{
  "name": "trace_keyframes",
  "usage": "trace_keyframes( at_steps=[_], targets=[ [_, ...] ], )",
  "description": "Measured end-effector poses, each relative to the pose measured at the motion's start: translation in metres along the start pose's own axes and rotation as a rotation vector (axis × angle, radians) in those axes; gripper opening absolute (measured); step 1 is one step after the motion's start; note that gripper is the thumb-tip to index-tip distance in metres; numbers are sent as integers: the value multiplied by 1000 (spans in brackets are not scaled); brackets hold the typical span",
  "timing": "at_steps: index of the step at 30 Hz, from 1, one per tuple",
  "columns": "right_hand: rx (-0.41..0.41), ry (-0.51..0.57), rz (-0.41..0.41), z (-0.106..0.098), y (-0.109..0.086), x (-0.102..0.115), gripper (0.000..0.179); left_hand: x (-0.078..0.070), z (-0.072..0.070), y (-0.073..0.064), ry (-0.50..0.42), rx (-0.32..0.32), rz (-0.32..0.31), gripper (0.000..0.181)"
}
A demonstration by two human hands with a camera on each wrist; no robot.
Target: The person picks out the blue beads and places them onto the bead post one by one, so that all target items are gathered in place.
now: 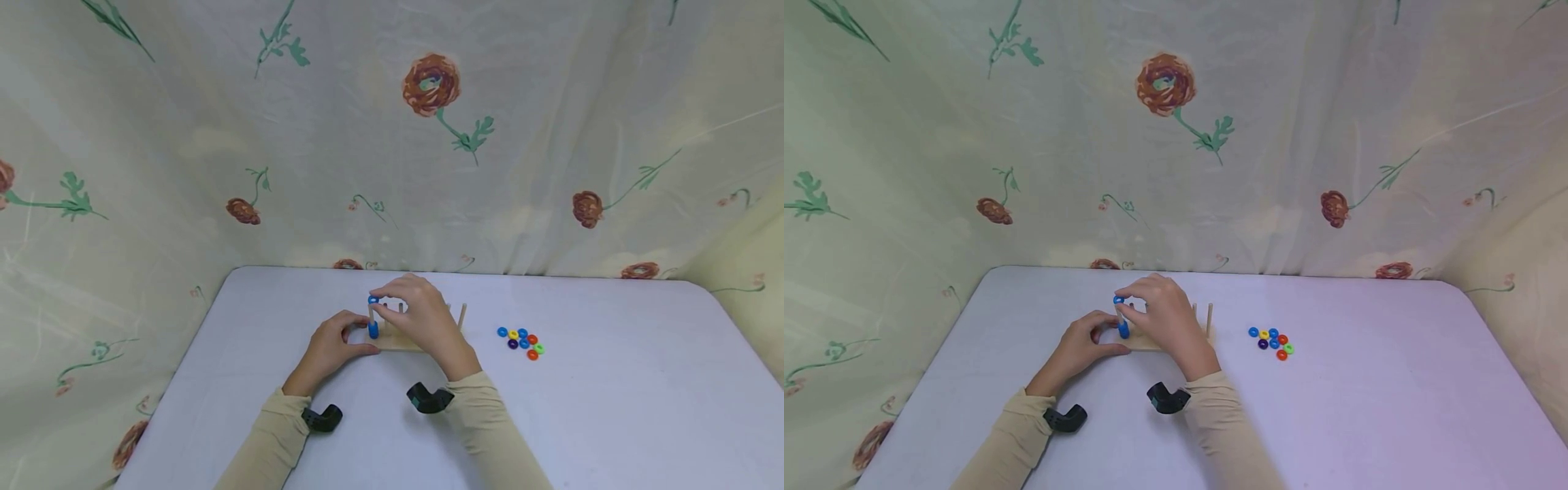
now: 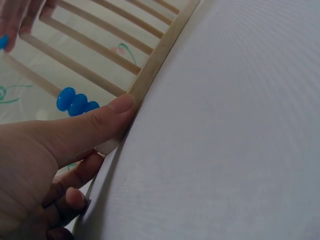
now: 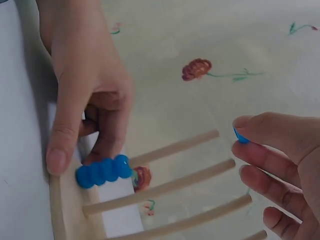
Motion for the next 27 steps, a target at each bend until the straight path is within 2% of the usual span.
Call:
trace_keyframes(
  at_steps=[5,14,22,27],
  targets=[
    [-9,-34,-39,7,0,5,19,1,0,0,-4,-1,2,49],
    [-11,-54,-35,11,-1,4,18,0,-1,0,-7,1,-6,50],
    [-31,-50,-35,10,-2,5,37,1,0,0,-1,1,5,51],
    [-49,-56,-33,8,-2,5,38,2,0,0,2,1,3,52]
  ],
)
Point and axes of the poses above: each hand's wrist, its own y-axis towards the middle knuckle, its own z-axis out of the palm, x = y × z, the point moved 9 cm from there along y, towards the middle knuckle, and after that the axes turned 4 degrees about -y, right-handed, at the moved point
